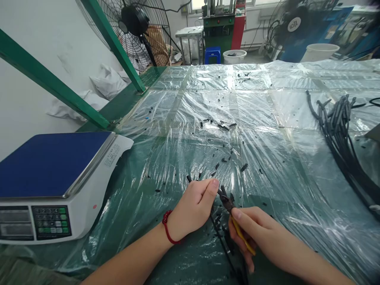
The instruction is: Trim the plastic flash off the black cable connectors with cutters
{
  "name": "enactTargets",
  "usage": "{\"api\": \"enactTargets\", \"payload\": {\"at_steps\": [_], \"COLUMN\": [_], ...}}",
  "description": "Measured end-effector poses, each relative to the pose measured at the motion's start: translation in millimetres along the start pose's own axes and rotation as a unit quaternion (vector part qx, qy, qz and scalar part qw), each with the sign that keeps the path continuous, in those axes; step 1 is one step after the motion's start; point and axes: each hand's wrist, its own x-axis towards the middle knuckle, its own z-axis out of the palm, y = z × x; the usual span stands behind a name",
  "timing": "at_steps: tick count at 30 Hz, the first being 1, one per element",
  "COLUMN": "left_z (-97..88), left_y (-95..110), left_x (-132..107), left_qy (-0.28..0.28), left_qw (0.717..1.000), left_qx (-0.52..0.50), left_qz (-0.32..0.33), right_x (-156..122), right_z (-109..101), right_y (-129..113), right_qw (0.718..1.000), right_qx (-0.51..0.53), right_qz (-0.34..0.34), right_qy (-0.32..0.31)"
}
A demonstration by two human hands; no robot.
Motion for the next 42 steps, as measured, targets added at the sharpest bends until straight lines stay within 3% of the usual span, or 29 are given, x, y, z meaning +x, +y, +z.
{"api": "enactTargets", "payload": {"at_steps": [7, 15, 21, 27, 36, 42], "left_z": [-0.6, -3.9, -1.9, 0.4, 6.5, 7.4], "left_y": [0.8, 1.9, 3.6, 1.9, 3.6, 2.3], "left_x": [0.0, 1.6, 0.3, -1.5, -2.9, -3.9], "left_qy": [0.008, 0.017, 0.024, 0.03, 0.03, 0.034], "left_qw": [0.999, 0.999, 0.999, 1.0, 0.99, 0.992], "left_qx": [0.032, 0.041, 0.022, -0.003, -0.134, -0.116], "left_qz": [0.023, 0.011, 0.012, 0.003, -0.027, -0.019], "right_x": [6.1, 12.2, 6.5, 3.7, 5.4, 3.5], "right_z": [-0.1, 1.0, 3.6, 6.1, 9.7, 6.6], "right_y": [11.1, 13.5, 11.8, 7.1, 8.2, 6.9], "right_qw": [0.998, 0.993, 0.965, 0.97, 0.993, 0.988], "right_qx": [0.026, 0.113, 0.247, 0.229, 0.098, 0.137], "right_qz": [0.065, 0.01, 0.011, -0.015, -0.066, -0.061], "right_qy": [0.006, -0.039, -0.084, -0.079, 0.005, -0.035]}}
